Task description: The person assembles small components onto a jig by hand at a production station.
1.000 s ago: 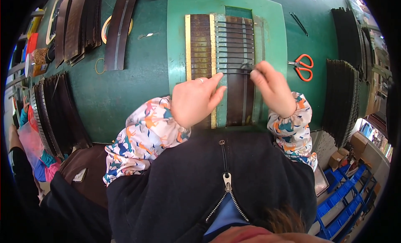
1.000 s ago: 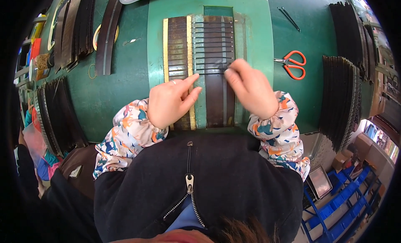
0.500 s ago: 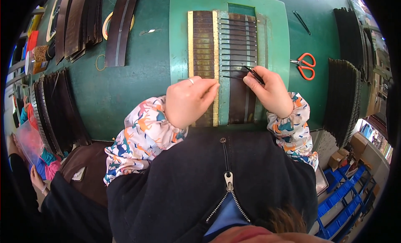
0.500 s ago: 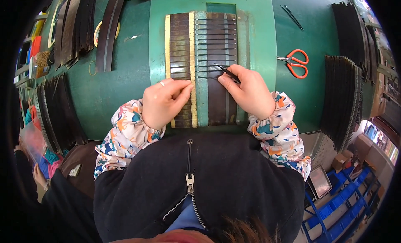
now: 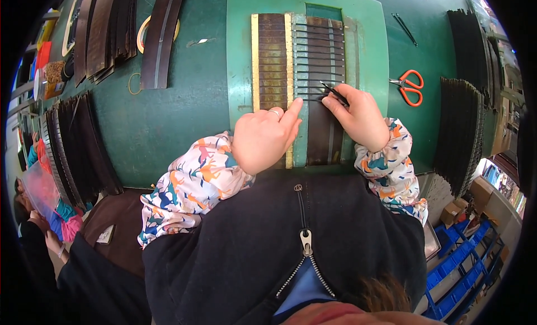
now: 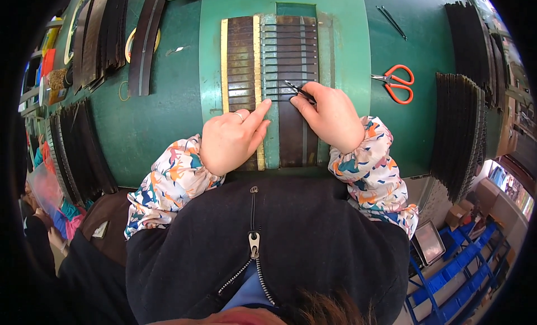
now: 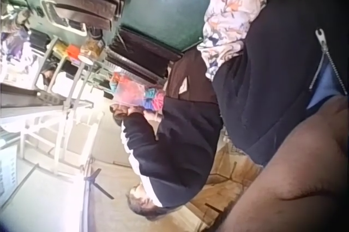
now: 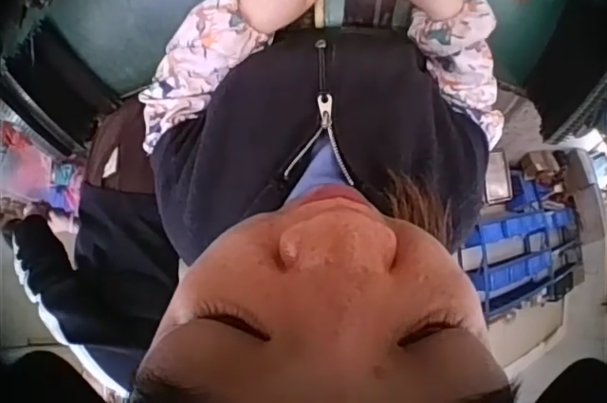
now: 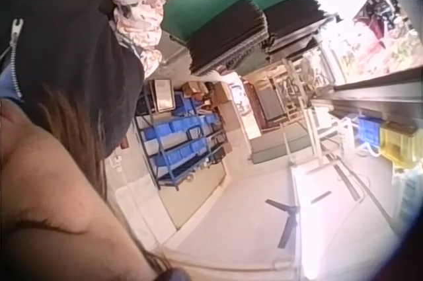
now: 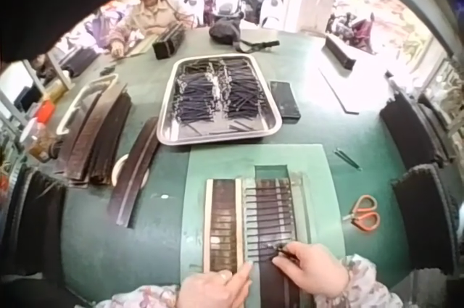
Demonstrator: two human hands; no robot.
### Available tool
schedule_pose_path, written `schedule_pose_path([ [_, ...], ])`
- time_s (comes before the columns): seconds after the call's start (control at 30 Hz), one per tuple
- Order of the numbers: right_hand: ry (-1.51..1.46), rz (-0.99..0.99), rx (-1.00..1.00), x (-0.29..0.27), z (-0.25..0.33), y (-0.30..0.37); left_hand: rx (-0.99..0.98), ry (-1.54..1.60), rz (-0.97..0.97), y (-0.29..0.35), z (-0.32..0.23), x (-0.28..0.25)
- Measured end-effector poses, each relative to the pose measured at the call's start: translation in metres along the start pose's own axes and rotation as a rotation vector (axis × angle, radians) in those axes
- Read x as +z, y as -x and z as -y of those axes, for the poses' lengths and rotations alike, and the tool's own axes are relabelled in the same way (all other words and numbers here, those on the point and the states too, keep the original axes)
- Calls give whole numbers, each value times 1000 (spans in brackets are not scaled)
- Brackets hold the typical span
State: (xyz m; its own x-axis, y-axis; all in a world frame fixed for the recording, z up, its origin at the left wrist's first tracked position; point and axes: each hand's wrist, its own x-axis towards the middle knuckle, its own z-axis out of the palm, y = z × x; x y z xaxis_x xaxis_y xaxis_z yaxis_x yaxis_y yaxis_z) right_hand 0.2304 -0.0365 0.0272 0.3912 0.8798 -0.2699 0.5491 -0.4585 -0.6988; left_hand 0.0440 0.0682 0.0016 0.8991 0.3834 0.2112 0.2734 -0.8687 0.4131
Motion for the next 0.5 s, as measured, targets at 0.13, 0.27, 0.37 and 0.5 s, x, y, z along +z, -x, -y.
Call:
schedule_pose_path([
  [0.13, 46, 27, 133, -9, 1, 2, 2, -3, 43, 2, 2, 2],
  [0.27, 178, -19, 145, -9, -3, 3, 10, 3, 31, 1, 2, 3],
  [0.37, 236, -178, 178, -16, -9, 10, 5, 6, 33, 2, 1, 2],
  [0.5, -32, -159, 24, -14, -6, 16, -18, 73, -13, 3, 2, 4],
])
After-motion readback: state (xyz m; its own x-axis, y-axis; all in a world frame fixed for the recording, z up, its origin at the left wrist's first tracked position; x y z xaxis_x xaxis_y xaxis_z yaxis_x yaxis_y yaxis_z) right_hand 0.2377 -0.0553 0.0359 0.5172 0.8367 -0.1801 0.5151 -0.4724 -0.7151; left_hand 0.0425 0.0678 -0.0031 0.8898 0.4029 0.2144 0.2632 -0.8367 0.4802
